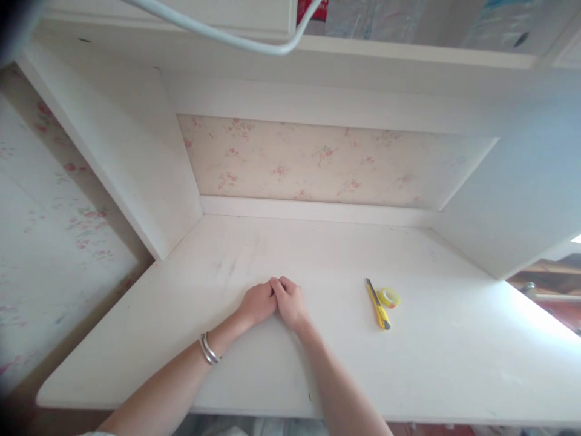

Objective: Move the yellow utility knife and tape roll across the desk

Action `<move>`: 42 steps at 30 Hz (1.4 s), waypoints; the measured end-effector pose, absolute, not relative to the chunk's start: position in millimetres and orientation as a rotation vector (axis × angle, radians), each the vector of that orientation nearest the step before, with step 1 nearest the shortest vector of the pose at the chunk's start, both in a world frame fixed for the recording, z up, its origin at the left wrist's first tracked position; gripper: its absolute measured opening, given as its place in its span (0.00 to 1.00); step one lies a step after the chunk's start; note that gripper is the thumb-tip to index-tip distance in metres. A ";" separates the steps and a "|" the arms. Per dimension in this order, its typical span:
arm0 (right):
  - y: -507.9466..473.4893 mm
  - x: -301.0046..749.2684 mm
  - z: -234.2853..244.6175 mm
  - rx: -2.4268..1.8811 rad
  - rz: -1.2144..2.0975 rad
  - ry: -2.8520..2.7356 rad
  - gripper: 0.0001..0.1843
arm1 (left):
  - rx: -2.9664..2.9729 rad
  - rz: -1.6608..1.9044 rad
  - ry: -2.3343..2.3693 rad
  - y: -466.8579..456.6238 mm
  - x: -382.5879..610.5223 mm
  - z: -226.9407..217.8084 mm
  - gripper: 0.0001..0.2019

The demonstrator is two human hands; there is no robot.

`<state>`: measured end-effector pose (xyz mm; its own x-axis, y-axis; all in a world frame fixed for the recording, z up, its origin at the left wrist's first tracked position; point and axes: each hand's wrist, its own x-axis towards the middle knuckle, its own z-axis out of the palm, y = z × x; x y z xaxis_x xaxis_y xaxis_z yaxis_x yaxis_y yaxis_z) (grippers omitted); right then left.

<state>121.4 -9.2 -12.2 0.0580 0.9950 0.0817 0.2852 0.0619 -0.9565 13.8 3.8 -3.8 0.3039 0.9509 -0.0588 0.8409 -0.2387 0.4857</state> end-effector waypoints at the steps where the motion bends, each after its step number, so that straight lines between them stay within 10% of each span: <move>1: -10.0 122.7 -11.5 -1.400 0.945 -1.405 0.22 | 2.170 0.341 1.598 2.7 14.4 -4.7 0.18; 42: -4.8 123.1 -19.1 -1.388 0.961 -1.452 0.23 | 2.221 0.314 1.567 2.5 12.7 -5.6 0.18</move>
